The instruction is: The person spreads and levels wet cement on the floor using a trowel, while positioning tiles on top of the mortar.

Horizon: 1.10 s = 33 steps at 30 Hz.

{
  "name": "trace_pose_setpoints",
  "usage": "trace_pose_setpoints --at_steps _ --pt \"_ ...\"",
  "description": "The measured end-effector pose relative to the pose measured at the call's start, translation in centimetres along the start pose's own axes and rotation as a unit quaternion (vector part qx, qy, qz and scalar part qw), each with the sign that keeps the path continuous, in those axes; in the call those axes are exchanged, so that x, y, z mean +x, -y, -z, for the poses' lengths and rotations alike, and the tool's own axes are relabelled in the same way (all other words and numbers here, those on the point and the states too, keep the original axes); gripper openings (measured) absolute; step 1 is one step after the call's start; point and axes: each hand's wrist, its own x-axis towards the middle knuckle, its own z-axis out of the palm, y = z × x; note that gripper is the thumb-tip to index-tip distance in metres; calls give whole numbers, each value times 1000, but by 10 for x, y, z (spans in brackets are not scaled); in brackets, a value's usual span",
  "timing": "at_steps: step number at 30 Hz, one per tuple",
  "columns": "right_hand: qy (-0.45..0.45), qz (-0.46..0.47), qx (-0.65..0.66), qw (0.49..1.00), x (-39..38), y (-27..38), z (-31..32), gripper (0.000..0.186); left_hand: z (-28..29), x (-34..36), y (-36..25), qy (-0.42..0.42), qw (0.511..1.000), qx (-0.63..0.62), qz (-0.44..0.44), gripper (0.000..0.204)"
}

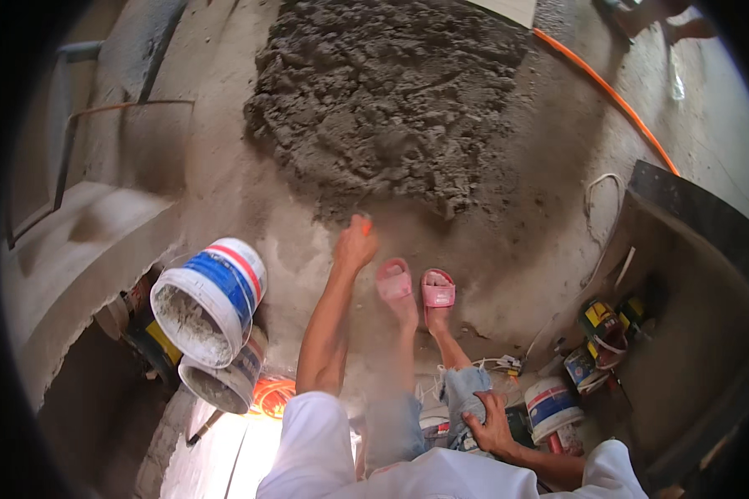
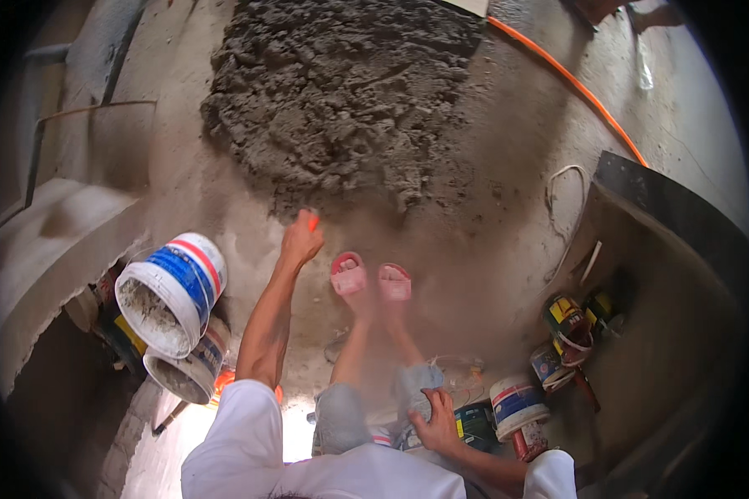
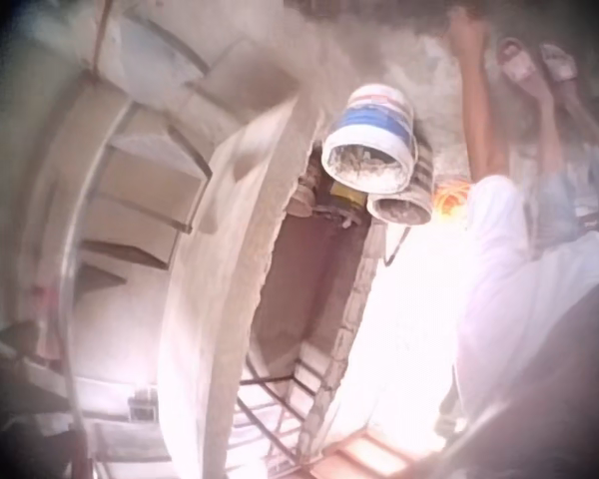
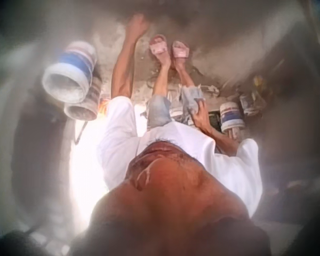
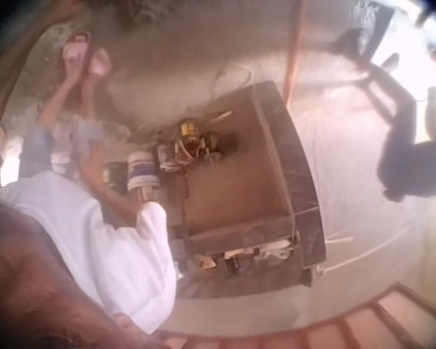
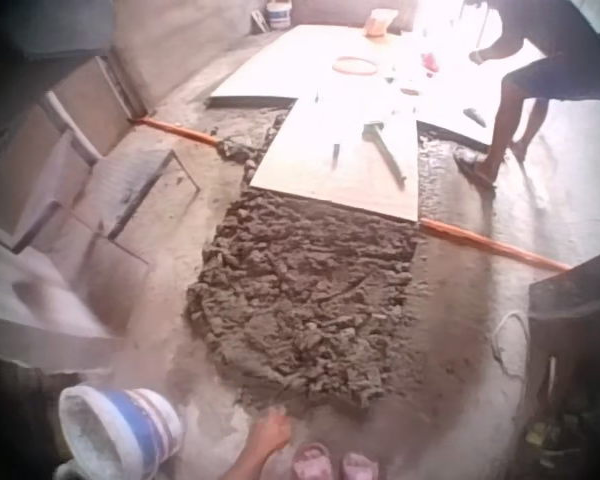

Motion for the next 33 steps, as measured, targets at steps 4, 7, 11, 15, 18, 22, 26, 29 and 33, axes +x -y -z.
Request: trace_pose_setpoints --at_steps 4,7,11,15,18,22,26,29,33 --pt "5 3 -5 1000 -2 -3 -6 58 22 22 -3 -177 984 -38 3 29" --pt "-4 11 -9 1000 -4 -1 -5 59 46 61 -31 -191 981 -35 14 31" --pt "-5 15 16 1000 -2 1 1 59 10 63 -37 -72 997 29 -13 34" --pt "-7 7 31 999 -4 -8 0 58 -36 14 -51 -73 995 -71 18 41" --pt "-13 10 32 999 -5 -13 -6 57 -59 -1 -63 -43 994 -85 50 42" --pt "-1 21 51 998 -5 -13 -3 58 -81 -3 -85 -114 979 -150 79 46" --pt "-60 14 17 998 -8 -30 1 53 -109 -28 -138 1 986 -155 62 46" --pt "-46 20 45 998 -1 -22 13 55 -103 -26 -153 22 988 -141 58 45" --pt "-36 32 64 997 6 -7 8 56 -60 13 -87 -3 990 -125 60 40"
